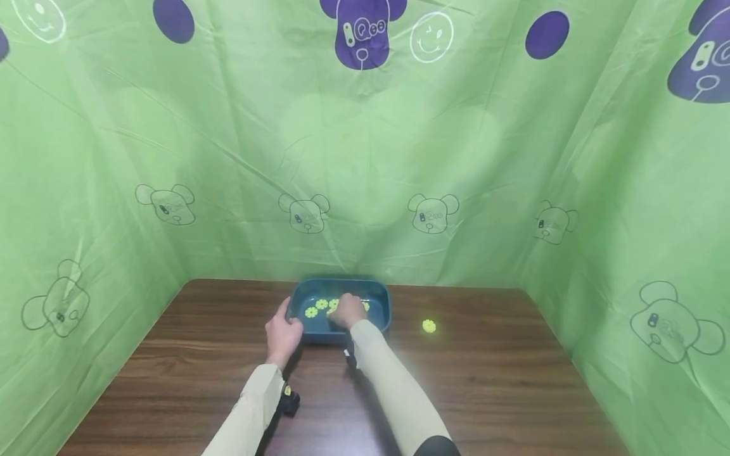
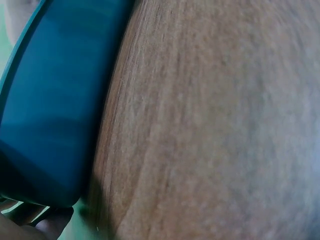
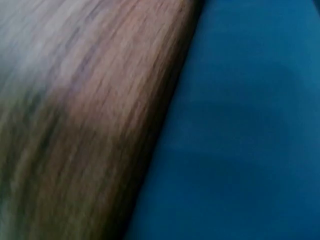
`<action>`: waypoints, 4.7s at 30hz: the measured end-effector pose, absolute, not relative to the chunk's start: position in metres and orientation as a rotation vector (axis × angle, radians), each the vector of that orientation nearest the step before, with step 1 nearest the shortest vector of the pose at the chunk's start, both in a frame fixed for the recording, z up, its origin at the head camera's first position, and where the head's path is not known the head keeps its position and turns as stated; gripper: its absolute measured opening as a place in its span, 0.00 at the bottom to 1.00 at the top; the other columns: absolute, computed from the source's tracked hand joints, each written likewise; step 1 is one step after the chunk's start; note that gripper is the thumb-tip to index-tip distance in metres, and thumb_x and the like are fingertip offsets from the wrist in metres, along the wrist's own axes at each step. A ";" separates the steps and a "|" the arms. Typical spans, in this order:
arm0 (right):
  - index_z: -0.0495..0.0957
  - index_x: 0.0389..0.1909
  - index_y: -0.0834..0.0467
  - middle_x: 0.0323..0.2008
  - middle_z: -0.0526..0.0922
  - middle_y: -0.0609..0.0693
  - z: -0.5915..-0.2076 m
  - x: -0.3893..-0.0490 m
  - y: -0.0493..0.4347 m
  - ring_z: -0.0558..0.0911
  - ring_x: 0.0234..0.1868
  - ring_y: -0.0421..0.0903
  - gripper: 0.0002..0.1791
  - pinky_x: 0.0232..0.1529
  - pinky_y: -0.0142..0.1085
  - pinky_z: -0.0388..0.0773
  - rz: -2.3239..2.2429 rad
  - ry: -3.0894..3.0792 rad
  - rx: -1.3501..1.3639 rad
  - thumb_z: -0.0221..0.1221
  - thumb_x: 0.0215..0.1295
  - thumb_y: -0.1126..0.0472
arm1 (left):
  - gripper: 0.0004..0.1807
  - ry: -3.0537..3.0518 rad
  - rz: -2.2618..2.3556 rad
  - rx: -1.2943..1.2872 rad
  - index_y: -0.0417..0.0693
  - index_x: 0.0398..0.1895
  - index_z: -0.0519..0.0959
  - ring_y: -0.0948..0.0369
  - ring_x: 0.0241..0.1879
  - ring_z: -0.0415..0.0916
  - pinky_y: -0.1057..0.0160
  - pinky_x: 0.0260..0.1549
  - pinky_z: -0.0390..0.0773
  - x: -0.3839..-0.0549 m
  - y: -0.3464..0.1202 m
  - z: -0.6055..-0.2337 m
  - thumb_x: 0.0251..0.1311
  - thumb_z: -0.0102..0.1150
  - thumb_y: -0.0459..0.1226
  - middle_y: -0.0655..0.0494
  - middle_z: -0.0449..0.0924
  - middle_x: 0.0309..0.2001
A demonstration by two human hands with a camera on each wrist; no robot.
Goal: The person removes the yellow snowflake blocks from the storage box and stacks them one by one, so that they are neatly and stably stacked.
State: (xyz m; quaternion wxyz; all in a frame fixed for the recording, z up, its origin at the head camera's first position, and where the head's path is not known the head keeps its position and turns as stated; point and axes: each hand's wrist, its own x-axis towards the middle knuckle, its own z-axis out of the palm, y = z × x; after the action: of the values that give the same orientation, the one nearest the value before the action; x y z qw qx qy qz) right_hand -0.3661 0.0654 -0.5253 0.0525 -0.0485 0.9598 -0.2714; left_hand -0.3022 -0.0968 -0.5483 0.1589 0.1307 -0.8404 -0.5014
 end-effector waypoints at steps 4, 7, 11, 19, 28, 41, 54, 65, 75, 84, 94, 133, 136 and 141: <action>0.58 0.07 0.50 0.09 0.55 0.42 -0.524 -0.366 0.066 0.60 0.15 0.43 0.32 0.24 0.37 0.65 -0.806 2.905 -0.148 0.73 0.56 0.54 | 0.34 -2.401 -1.431 0.375 0.47 0.74 0.69 0.41 0.67 0.71 0.43 0.65 0.72 -0.302 -0.097 -0.547 0.60 0.49 0.30 0.38 0.74 0.67; 0.60 0.07 0.50 0.09 0.57 0.42 -0.523 -0.366 0.066 0.63 0.16 0.43 0.32 0.25 0.37 0.67 -0.787 2.891 -0.156 0.73 0.57 0.54 | 0.34 -2.399 -1.435 0.383 0.48 0.74 0.69 0.42 0.67 0.71 0.43 0.65 0.72 -0.302 -0.097 -0.547 0.61 0.49 0.29 0.38 0.74 0.67; 0.61 0.07 0.50 0.10 0.59 0.42 -0.522 -0.365 0.067 0.65 0.17 0.43 0.31 0.27 0.38 0.68 -0.757 2.882 -0.165 0.72 0.58 0.54 | 0.33 -2.392 -1.436 0.386 0.48 0.73 0.70 0.41 0.67 0.71 0.42 0.64 0.72 -0.301 -0.096 -0.546 0.61 0.49 0.29 0.37 0.75 0.66; 0.62 0.06 0.50 0.09 0.60 0.42 -0.522 -0.361 0.069 0.66 0.15 0.43 0.31 0.27 0.37 0.70 -0.792 2.859 -0.150 0.73 0.57 0.54 | 0.33 -2.382 -1.425 0.380 0.46 0.72 0.70 0.40 0.66 0.72 0.41 0.63 0.73 -0.300 -0.095 -0.548 0.60 0.49 0.29 0.36 0.76 0.65; 0.62 0.07 0.50 0.09 0.60 0.41 -0.521 -0.361 0.074 0.64 0.15 0.42 0.30 0.26 0.36 0.68 -0.862 2.886 -0.162 0.75 0.54 0.56 | 0.34 -2.369 -1.410 0.364 0.45 0.72 0.71 0.39 0.65 0.72 0.42 0.63 0.73 -0.299 -0.095 -0.549 0.58 0.48 0.28 0.36 0.76 0.64; 0.80 0.36 0.62 0.28 0.82 0.49 -0.503 -0.355 0.086 0.82 0.24 0.44 0.08 0.30 0.38 0.77 -1.094 2.823 -0.303 0.70 0.61 0.64 | 0.34 -2.390 -1.428 0.361 0.46 0.73 0.69 0.39 0.64 0.73 0.41 0.61 0.74 -0.299 -0.098 -0.554 0.60 0.48 0.29 0.36 0.75 0.66; 0.85 0.39 0.55 0.32 0.89 0.52 -0.457 -0.361 0.134 0.87 0.28 0.45 0.06 0.29 0.36 0.82 -1.360 2.859 -0.296 0.67 0.65 0.58 | 0.35 -2.406 -1.436 0.349 0.48 0.75 0.68 0.40 0.65 0.72 0.42 0.61 0.75 -0.300 -0.100 -0.552 0.60 0.48 0.30 0.36 0.74 0.67; 0.84 0.45 0.61 0.35 0.88 0.62 -0.445 -0.357 0.200 0.88 0.33 0.57 0.10 0.34 0.43 0.86 -1.422 2.830 -0.189 0.65 0.68 0.60 | 0.35 -2.417 -1.435 0.357 0.47 0.75 0.67 0.40 0.66 0.72 0.42 0.62 0.74 -0.300 -0.097 -0.548 0.60 0.47 0.30 0.36 0.73 0.67; 0.85 0.45 0.61 0.36 0.87 0.60 -0.469 -0.346 0.255 0.87 0.33 0.50 0.10 0.30 0.34 0.79 -1.250 2.888 -0.033 0.62 0.70 0.60 | 0.35 -2.423 -1.432 0.359 0.47 0.75 0.67 0.40 0.67 0.71 0.42 0.63 0.73 -0.301 -0.098 -0.548 0.61 0.47 0.30 0.36 0.73 0.67; 0.85 0.45 0.64 0.37 0.86 0.59 -0.495 -0.333 0.292 0.85 0.40 0.59 0.10 0.38 0.43 0.83 -1.241 2.796 0.099 0.61 0.71 0.61 | 0.35 -2.431 -1.430 0.365 0.48 0.75 0.67 0.40 0.66 0.71 0.42 0.63 0.73 -0.300 -0.098 -0.547 0.61 0.48 0.30 0.37 0.74 0.67; 0.85 0.43 0.62 0.34 0.85 0.57 -0.515 -0.331 0.307 0.84 0.36 0.54 0.09 0.33 0.38 0.80 -1.217 2.771 0.084 0.60 0.72 0.62 | 0.35 -2.418 -1.435 0.361 0.50 0.75 0.67 0.40 0.67 0.70 0.42 0.64 0.72 -0.302 -0.098 -0.549 0.61 0.47 0.30 0.38 0.73 0.68; 0.84 0.40 0.62 0.33 0.85 0.51 -0.531 -0.324 0.297 0.80 0.33 0.45 0.16 0.35 0.39 0.76 -0.859 2.966 -0.068 0.72 0.53 0.57 | 0.35 -2.423 -1.441 0.377 0.48 0.74 0.68 0.40 0.67 0.71 0.42 0.64 0.72 -0.303 -0.099 -0.547 0.60 0.48 0.30 0.37 0.74 0.67; 0.84 0.40 0.62 0.33 0.85 0.51 -0.531 -0.324 0.297 0.80 0.33 0.45 0.16 0.36 0.39 0.76 -0.851 2.976 -0.059 0.72 0.53 0.56 | 0.35 -2.424 -1.441 0.376 0.48 0.74 0.68 0.40 0.67 0.71 0.42 0.64 0.72 -0.303 -0.099 -0.546 0.60 0.47 0.30 0.36 0.74 0.67; 0.84 0.40 0.62 0.33 0.85 0.51 -0.531 -0.324 0.295 0.80 0.33 0.46 0.17 0.35 0.40 0.76 -0.843 2.980 -0.063 0.72 0.54 0.56 | 0.34 -2.428 -1.440 0.378 0.48 0.74 0.68 0.40 0.67 0.70 0.42 0.64 0.72 -0.302 -0.100 -0.546 0.60 0.48 0.30 0.36 0.73 0.67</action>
State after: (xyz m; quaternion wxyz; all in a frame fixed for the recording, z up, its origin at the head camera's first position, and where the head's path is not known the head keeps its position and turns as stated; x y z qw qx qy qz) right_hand -0.3242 0.2950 -0.5306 0.0219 -0.0203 0.9618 -0.2720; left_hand -0.3025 -0.0996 -0.5456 0.1462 0.1311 -0.8434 -0.5002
